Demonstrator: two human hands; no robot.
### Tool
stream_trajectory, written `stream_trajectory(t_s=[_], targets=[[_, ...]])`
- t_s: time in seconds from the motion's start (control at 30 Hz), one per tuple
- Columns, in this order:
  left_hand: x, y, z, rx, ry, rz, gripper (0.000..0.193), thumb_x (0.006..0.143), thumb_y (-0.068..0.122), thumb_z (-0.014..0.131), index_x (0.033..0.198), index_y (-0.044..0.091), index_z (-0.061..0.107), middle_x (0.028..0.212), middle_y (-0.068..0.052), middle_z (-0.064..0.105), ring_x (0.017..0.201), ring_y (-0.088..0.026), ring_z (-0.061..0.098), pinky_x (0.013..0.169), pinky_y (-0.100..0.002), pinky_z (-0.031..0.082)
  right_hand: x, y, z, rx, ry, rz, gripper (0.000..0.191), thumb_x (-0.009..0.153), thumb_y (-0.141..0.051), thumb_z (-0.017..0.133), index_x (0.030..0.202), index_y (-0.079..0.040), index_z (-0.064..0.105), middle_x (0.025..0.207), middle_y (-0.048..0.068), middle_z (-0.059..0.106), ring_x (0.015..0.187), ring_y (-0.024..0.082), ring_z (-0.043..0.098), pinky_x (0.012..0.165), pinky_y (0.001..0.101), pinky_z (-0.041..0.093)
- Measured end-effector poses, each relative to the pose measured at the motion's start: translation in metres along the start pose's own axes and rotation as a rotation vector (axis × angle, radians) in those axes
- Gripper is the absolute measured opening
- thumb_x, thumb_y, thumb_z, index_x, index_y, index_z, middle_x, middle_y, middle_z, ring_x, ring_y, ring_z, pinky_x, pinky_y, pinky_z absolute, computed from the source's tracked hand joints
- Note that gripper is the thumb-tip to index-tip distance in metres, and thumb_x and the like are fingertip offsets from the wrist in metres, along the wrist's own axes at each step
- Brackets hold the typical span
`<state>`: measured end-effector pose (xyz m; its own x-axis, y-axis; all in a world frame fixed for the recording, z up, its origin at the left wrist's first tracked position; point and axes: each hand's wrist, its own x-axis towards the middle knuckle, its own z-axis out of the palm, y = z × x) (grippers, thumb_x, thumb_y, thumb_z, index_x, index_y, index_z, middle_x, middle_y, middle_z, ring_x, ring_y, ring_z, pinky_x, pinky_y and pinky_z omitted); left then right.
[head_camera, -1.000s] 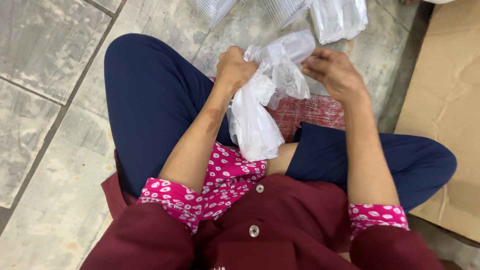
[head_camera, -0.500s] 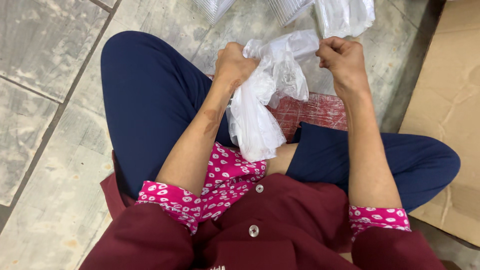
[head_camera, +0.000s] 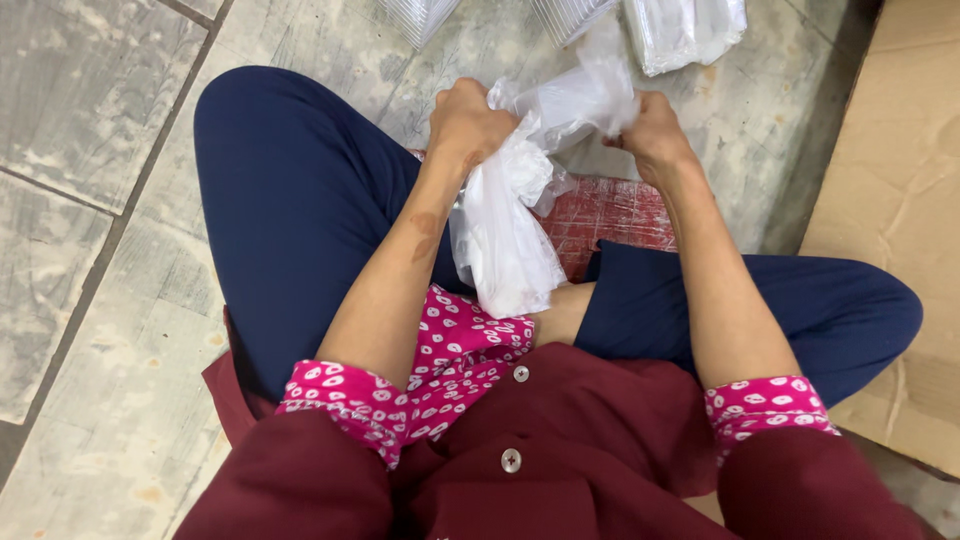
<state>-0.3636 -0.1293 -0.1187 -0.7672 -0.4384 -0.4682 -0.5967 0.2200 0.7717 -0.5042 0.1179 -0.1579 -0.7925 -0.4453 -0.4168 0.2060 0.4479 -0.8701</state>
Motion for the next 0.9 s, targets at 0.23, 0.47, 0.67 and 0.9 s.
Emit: stream_trajectory(t_s=[0.23, 0.47, 0.67, 0.9], targets=[[0.012, -0.001, 0.005, 0.175, -0.052, -0.096, 0.048, 0.077, 0.029, 0.073, 0.116, 0.001, 0.070, 0.125, -0.025, 0.066, 0.116, -0.041, 0.066, 0.096, -0.044, 0.054, -0.017, -0.014, 0.002, -0.007, -0.007, 0.031, 0.018, 0.098, -0.002, 0.057, 0.108, 0.000, 0.073, 0.091, 0.003, 0.068, 0.073, 0.010, 0.060, 0.066, 0.0265, 0.055], [0.022, -0.007, 0.010, 0.220, -0.020, -0.112, 0.053, 0.077, 0.034, 0.077, 0.119, 0.002, 0.069, 0.128, -0.024, 0.063, 0.118, -0.041, 0.062, 0.097, -0.044, 0.052, -0.007, 0.002, 0.006, 0.217, -0.023, 0.217, 0.010, 0.098, -0.003, 0.058, 0.095, -0.001, 0.067, 0.083, 0.004, 0.065, 0.071, 0.013, 0.063, 0.067, 0.0291, 0.060], [0.032, -0.013, 0.013, 0.212, -0.032, -0.103, 0.044, 0.081, 0.026, 0.071, 0.118, 0.002, 0.072, 0.130, -0.024, 0.066, 0.120, -0.040, 0.065, 0.099, -0.043, 0.054, 0.000, 0.018, 0.017, 0.144, -0.010, 0.353, 0.012, 0.102, -0.007, 0.058, 0.093, 0.000, 0.063, 0.074, 0.006, 0.062, 0.063, 0.017, 0.063, 0.057, 0.0302, 0.055], [0.043, -0.016, 0.022, 0.294, 0.005, -0.160, 0.049, 0.082, 0.033, 0.077, 0.123, 0.007, 0.068, 0.134, -0.017, 0.063, 0.123, -0.035, 0.062, 0.097, -0.044, 0.053, -0.034, -0.023, 0.015, -0.357, 0.088, 0.021, 0.028, 0.089, -0.003, 0.067, 0.116, 0.004, 0.068, 0.092, 0.009, 0.072, 0.075, 0.016, 0.070, 0.064, 0.0282, 0.060]])
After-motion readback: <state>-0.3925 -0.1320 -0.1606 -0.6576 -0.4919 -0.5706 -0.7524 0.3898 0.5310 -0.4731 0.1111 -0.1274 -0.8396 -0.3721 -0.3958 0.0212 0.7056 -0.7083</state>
